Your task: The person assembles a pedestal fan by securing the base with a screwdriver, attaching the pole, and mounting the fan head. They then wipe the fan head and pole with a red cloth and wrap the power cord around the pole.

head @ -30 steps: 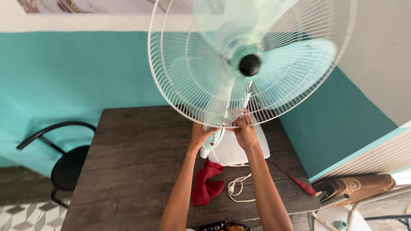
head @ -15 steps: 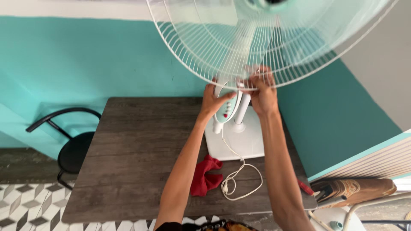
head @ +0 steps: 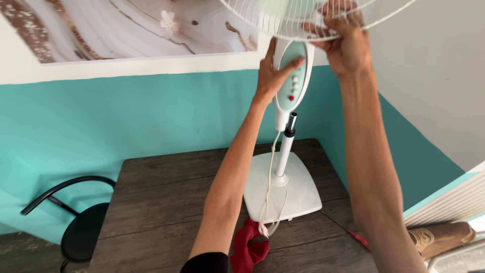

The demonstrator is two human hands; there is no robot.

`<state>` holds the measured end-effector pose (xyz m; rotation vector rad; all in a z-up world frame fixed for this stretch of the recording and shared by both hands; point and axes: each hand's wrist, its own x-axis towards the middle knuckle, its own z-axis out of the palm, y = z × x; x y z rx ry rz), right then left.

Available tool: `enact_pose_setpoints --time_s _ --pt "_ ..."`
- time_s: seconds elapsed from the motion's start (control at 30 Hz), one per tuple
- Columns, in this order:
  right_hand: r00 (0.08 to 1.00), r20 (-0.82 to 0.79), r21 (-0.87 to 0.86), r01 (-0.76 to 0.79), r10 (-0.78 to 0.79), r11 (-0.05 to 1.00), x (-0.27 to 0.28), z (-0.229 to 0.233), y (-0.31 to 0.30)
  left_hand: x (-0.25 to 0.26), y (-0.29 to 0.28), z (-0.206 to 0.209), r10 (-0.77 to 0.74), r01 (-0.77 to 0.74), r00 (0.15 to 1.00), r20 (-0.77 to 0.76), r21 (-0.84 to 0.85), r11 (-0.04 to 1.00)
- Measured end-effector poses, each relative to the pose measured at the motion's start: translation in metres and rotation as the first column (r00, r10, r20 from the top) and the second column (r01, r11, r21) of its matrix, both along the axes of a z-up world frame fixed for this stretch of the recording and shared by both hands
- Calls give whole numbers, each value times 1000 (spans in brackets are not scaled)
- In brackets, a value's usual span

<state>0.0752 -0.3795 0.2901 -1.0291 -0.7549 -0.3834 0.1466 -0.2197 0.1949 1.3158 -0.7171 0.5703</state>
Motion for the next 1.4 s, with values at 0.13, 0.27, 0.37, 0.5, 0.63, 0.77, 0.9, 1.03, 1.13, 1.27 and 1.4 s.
enact_pose_setpoints --time_s 0.13,0.27,0.37,0.5,0.63,0.77,0.9,1.03,1.13,1.27,1.4 --pt "999 36 -1 -27 27 1000 5 13 -23 20 -16 18 -29 28 995 91 10 1000" --pt "999 19 3 25 -25 1000 13 14 -43 39 -35 17 -57 60 983 174 -14 998" --pt "997 -17 -4 71 -71 997 15 9 -51 51 -46 11 43 -46 998 34 69 997" --pt "999 38 11 -17 17 1000 15 12 -57 63 -56 10 33 -37 988 154 24 999" --pt "999 40 -51 18 -16 999 16 13 -65 64 -67 1 18 -16 990 140 -11 1000" --pt "999 37 -45 3 -1 999 21 10 -73 64 -70 0 51 -51 998 44 9 999" --pt "995 43 -29 -89 91 996 24 9 -65 60 -54 5 -2 1 993 116 2 1000" --pt "1000 10 -37 -26 26 999 22 8 -64 51 -51 3 1 0 995 100 -10 1000" --pt "996 73 -88 -39 45 995 24 10 -64 50 -49 5 -28 32 992 125 -24 999" --pt "998 50 -56 -24 27 998 27 8 -63 53 -49 3 12 -12 1000 16 25 1000" --pt "998 69 -48 -9 12 999 25 8 -60 57 -46 6 -18 21 991 133 -21 1000"
